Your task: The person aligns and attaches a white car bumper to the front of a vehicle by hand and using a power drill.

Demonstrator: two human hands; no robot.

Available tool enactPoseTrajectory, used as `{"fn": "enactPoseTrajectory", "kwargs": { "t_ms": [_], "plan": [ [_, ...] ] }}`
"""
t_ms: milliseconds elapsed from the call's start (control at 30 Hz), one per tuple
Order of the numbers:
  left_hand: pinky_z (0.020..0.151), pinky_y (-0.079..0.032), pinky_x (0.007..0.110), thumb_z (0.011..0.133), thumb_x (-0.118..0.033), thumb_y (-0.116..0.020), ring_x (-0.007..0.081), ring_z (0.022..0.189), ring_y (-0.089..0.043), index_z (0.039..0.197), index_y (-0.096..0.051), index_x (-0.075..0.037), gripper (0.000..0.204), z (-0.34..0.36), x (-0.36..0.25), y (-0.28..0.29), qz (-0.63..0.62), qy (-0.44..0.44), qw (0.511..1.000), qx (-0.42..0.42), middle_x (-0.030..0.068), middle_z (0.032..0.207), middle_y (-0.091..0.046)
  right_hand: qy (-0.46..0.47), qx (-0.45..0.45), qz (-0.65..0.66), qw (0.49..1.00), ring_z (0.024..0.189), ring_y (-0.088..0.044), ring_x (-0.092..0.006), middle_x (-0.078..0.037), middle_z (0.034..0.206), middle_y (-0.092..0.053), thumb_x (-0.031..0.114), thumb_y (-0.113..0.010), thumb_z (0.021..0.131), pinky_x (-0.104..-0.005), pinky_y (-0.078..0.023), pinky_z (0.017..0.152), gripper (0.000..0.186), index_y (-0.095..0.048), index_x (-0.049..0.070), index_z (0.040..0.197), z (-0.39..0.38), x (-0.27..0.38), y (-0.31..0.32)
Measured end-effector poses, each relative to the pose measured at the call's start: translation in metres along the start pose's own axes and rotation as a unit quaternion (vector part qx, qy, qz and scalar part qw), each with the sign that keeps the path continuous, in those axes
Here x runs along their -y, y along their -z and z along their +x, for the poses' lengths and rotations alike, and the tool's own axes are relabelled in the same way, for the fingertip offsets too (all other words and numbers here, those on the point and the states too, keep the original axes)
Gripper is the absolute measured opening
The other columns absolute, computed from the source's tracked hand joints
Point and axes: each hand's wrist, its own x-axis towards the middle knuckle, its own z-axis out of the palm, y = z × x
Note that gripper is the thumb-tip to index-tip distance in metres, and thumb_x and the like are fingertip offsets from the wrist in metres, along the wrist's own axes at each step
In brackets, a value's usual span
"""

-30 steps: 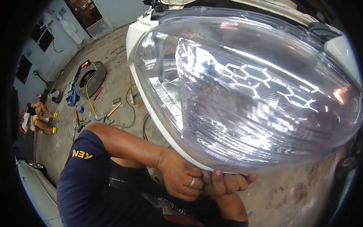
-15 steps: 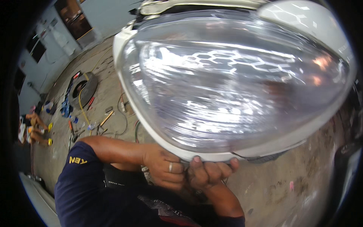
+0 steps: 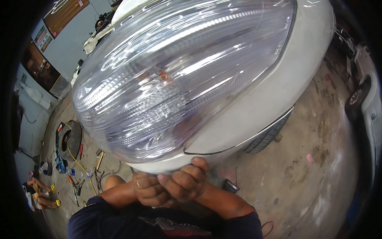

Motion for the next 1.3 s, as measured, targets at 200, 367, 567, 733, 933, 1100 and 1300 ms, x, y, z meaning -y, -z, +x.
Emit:
{"fn": "enactPoseTrajectory", "kwargs": {
  "t_ms": [200, 367, 567, 733, 933, 1100, 1300],
  "plan": [
    [0.061, -0.052, 0.029, 0.086, -0.028, -0.082, 0.0142, 0.075, -0.065, 0.081, -0.072, -0.016, 0.017, 0.008, -0.003, 0.0, 0.021, 0.022, 1.0, -0.005, -0.0029, 0.079, -0.065, 0.023, 0.054, 0.103, 0.993, 0.088, -0.05, -0.012, 0.006, 0.096, -0.047, 0.025, -0.077, 0.089, -0.0408, -0.046, 0.098, 0.024, -0.075, 0.022, 0.112, 0.021, -0.02, 0.028],
    [0.064, -0.055, 0.028, 0.085, -0.025, -0.082, 0.0125, 0.076, -0.065, 0.081, -0.071, -0.017, 0.014, 0.016, -0.006, -0.003, 0.039, 0.045, 0.998, -0.009, -0.0037, 0.078, -0.062, 0.059, 0.052, 0.128, 0.989, 0.079, -0.051, -0.0106, 0.007, 0.09, -0.049, 0.026, -0.078, 0.086, -0.0374, -0.047, 0.086, 0.025, -0.076, 0.021, 0.111, 0.035, -0.026, 0.026],
    [0.07, -0.057, 0.031, 0.09, -0.025, -0.079, 0.0142, 0.08, -0.064, 0.084, -0.067, -0.019, 0.015, 0.03, -0.019, -0.027, 0.102, 0.128, 0.987, -0.006, -0.0034, 0.081, -0.059, 0.053, 0.056, 0.19, 0.979, 0.076, -0.054, -0.0125, 0.006, 0.089, -0.054, 0.026, -0.08, 0.085, -0.0396, -0.05, 0.083, 0.029, -0.075, 0.017, 0.112, 0.042, -0.033, 0.028],
    [0.075, -0.057, 0.033, 0.091, -0.031, -0.079, 0.0157, 0.082, -0.064, 0.088, -0.067, -0.021, 0.015, 0.021, -0.024, -0.039, 0.118, 0.128, 0.985, 0.019, -0.0026, 0.081, -0.058, 0.064, 0.067, 0.251, 0.964, 0.076, -0.056, -0.0149, 0.004, 0.089, -0.055, 0.026, -0.08, 0.086, -0.0412, -0.051, 0.082, 0.03, -0.074, 0.015, 0.113, 0.043, -0.038, 0.025],
    [0.08, -0.057, 0.036, 0.092, -0.038, -0.078, 0.0175, 0.086, -0.064, 0.094, -0.068, -0.024, 0.018, 0.014, -0.033, -0.029, 0.12, 0.121, 0.985, 0.021, -0.0016, 0.083, -0.058, -0.012, 0.056, 0.236, 0.97, 0.075, -0.058, -0.0241, -0.003, 0.086, -0.058, 0.022, -0.082, 0.09, -0.0442, -0.053, 0.079, 0.027, -0.069, 0.009, 0.111, 0.037, -0.037, 0.053],
    [0.067, -0.048, 0.037, 0.079, -0.032, -0.085, 0.0223, 0.082, -0.065, 0.087, -0.069, -0.017, 0.023, 0.021, -0.035, -0.036, 0.147, 0.123, 0.981, 0.012, 0.0015, 0.089, -0.063, -0.272, 0.154, 0.046, 0.949, 0.067, -0.055, -0.0222, -0.007, 0.079, -0.058, 0.008, -0.084, 0.093, -0.0381, -0.047, 0.065, 0.023, -0.062, 0.003, 0.099, 0.039, -0.033, 0.092],
    [0.066, -0.047, 0.034, 0.074, -0.024, -0.088, 0.0192, 0.082, -0.066, 0.088, -0.069, -0.017, 0.024, 0.035, -0.034, -0.036, 0.149, 0.137, 0.979, -0.008, -0.0003, 0.09, -0.065, -0.412, 0.185, 0.021, 0.892, 0.065, -0.045, -0.0126, -0.001, 0.071, -0.053, 0.021, -0.1, 0.082, -0.0312, -0.042, 0.059, 0.042, -0.062, 0.005, 0.09, 0.057, -0.027, 0.087]
  ]
}}
